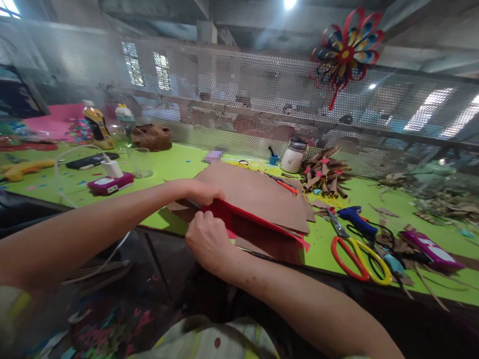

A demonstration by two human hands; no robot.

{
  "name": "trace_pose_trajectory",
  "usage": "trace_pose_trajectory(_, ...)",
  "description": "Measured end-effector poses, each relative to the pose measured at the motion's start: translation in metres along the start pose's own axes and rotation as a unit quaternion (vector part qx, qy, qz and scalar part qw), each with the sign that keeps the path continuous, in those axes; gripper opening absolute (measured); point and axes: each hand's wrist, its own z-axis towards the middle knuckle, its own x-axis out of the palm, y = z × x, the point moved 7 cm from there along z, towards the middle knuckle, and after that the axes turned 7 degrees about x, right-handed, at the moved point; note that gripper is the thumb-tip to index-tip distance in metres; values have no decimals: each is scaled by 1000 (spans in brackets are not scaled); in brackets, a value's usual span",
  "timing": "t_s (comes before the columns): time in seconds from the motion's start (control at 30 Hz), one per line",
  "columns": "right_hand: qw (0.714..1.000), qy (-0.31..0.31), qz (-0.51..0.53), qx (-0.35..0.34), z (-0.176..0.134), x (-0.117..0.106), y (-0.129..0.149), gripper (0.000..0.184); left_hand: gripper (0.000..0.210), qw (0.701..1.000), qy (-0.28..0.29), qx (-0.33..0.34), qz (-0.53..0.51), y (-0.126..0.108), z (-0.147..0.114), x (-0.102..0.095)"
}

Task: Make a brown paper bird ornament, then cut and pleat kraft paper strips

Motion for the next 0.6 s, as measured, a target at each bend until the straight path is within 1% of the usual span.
trace_pose_trajectory(0.1,999,2,-13,-41,21,7,15,19,50,1000,-13,-7,-18,-2,-3,-1)
trace_pose_trajectory(0.17,998,7,-14,-57,34,14,17,18,50,999,-24,-7,-23,-4,-5,-2)
trace_pose_trajectory(0.23,999,17,-9,-45,40,20,14,19,50,1000,-27,0,-9,-6,-6,-3)
trace_pose_trajectory(0.3,999,18,-2,-29,37,21,8,18,48,1000,-22,6,-1,-7,-6,-1)
trace_pose_trajectory(0.37,999,0,13,-31,19,14,4,21,45,1000,-16,15,-5,-6,-6,3)
trace_pose_trajectory(0.43,997,-33,41,-50,-10,0,-1,28,46,999,-31,35,-4,-6,-7,9)
trace_pose_trajectory(0.53,990,-56,113,-58,-58,-23,-19,21,52,992,-96,78,33,-9,-8,17)
trace_pose_trajectory(0.6,984,-90,148,-51,-83,-37,-42,18,54,984,-135,95,70,-12,-10,23)
